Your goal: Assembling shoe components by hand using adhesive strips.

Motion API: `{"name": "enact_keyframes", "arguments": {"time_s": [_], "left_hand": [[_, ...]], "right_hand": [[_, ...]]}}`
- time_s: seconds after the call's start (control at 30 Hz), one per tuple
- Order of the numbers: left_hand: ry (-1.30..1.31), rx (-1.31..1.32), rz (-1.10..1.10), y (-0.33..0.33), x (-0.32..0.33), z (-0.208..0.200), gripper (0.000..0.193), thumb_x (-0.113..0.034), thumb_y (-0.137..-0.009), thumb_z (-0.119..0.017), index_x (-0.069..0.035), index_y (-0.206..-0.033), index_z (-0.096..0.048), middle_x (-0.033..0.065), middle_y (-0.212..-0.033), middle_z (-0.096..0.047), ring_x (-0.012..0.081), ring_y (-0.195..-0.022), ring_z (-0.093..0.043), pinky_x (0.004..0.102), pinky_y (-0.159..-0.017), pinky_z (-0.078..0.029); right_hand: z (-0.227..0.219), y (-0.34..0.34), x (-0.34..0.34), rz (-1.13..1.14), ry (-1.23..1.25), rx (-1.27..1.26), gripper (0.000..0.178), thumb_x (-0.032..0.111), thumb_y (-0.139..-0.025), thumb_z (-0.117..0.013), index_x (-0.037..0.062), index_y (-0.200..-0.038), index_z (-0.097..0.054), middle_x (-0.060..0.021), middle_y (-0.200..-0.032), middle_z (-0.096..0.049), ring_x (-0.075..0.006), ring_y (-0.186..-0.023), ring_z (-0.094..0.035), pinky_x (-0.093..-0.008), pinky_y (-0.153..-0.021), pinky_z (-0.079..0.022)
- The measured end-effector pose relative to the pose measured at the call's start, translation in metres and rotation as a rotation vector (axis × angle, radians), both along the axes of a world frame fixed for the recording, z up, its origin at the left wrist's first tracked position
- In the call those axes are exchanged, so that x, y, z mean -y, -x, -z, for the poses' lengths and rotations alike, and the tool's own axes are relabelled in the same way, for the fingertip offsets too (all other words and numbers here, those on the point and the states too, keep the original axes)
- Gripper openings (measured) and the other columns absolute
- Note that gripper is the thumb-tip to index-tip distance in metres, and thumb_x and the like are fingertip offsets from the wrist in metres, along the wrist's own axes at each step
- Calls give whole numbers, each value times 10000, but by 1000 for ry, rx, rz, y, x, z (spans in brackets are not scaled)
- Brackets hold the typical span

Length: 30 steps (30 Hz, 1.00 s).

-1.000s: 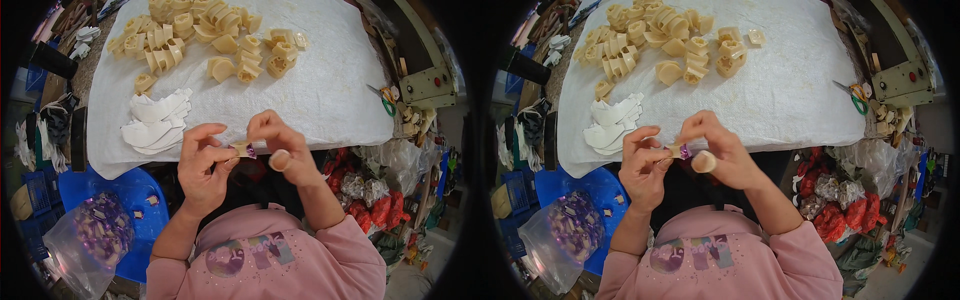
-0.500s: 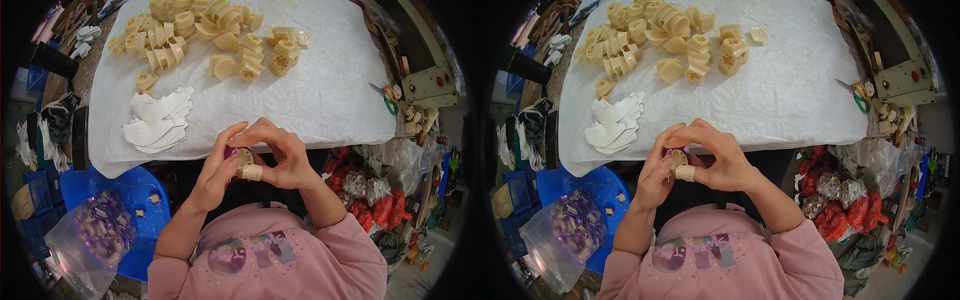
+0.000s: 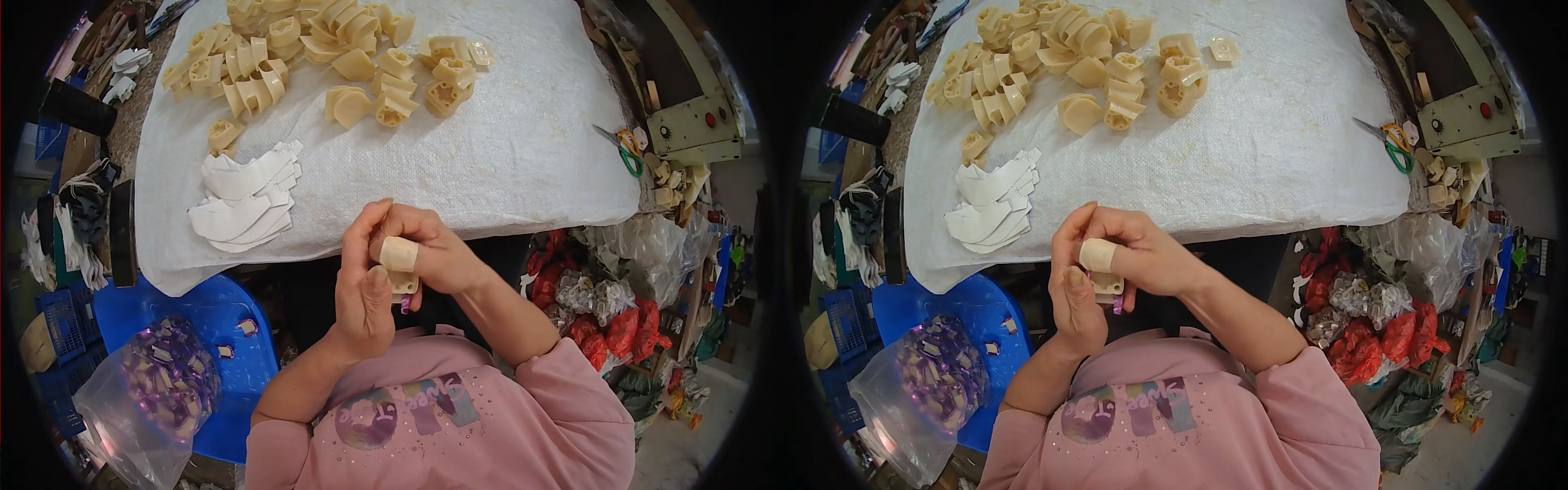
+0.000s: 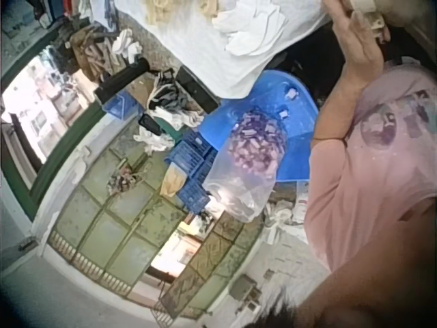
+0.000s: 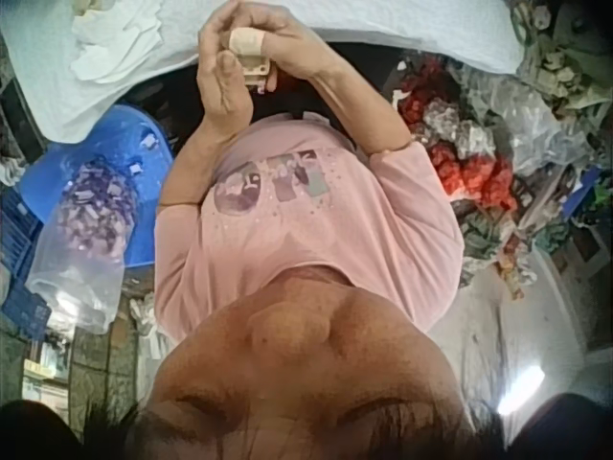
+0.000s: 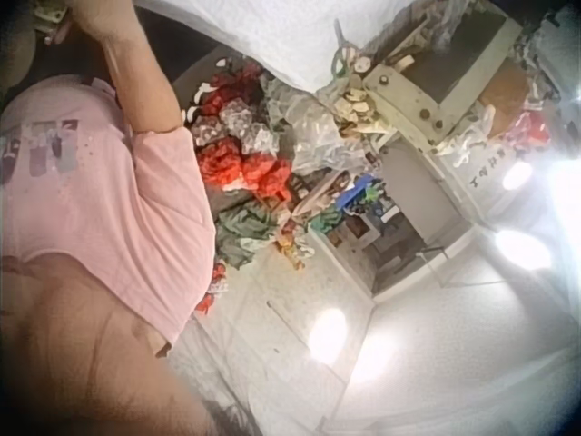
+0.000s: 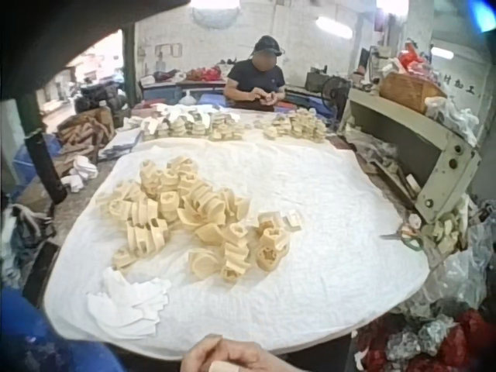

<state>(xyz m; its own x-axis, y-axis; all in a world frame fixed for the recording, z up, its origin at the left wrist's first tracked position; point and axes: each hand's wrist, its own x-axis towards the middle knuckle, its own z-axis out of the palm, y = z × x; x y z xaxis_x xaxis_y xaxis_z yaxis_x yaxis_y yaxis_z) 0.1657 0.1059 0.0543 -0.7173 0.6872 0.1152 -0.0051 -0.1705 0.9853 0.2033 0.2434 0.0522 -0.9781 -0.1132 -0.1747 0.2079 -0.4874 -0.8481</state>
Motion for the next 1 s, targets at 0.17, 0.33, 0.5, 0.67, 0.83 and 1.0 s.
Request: {"name": "enact_keyframes", "arguments": {"time_s": [0.17, 0.33, 0.5, 0.67, 0.83, 1.0], "left_hand": [[8, -191, -187, 2, -5, 7, 606, -456, -970, -292, 72, -1261, -353, 139, -1142, -478, 157, -1017, -481, 265, -871, -387], [-90, 65, -225, 7, -6, 1, 462, -320, -961, -347, 32, -1260, -359, 109, -1098, -476, 138, -963, -482, 260, -843, -392], [-126, 193, -258, 3, -7, 8, 419, -270, -948, -385, -17, -1280, -349, 85, -1064, -466, 121, -926, -479, 266, -824, -397], [-22, 19, -228, 5, -3, 24, 475, -299, -951, -385, -50, -1343, -282, 75, -1018, -496, 115, -847, -498, 249, -751, -416], [-285, 419, -9, 17, -1, 12, 682, -509, -930, -378, -100, -1426, -150, 87, -975, -537, 136, -750, -513, 253, -599, -420], [63, -346, -76, 25, 8, 32, 931, -685, -869, -304, 13, -1420, -28, 172, -1101, -511, 180, -857, -525, 283, -744, -427]], "right_hand": [[10, -2, 23, 243, -370, -325, 156, 202, -914, -529, 51, -949, -543, -51, -933, -522, -152, -846, -499, -290, -763, -421], [18, -5, 39, 389, -315, -375, 299, 192, -941, -449, 50, -1199, -500, -101, -1087, -474, -221, -976, -474, -317, -891, -368], [17, -2, 32, 297, -402, -463, 342, 133, -921, -429, 44, -1248, -475, -125, -1127, -467, -240, -1006, -481, -330, -904, -366], [22, 2, 31, 416, -656, -523, 326, 132, -932, -427, 55, -1243, -490, -94, -1057, -486, -215, -827, -532, -304, -734, -438], [3, -3, 19, 278, -314, -142, 355, 235, -967, -436, 62, -1276, -472, -72, -1010, -467, -157, -758, -531, -260, -621, -445], [-12, 3, 0, 249, -1179, -367, 378, 345, -865, -615, 27, -1065, -574, -69, -786, -525, -180, -651, -558, -309, -553, -450]]}}
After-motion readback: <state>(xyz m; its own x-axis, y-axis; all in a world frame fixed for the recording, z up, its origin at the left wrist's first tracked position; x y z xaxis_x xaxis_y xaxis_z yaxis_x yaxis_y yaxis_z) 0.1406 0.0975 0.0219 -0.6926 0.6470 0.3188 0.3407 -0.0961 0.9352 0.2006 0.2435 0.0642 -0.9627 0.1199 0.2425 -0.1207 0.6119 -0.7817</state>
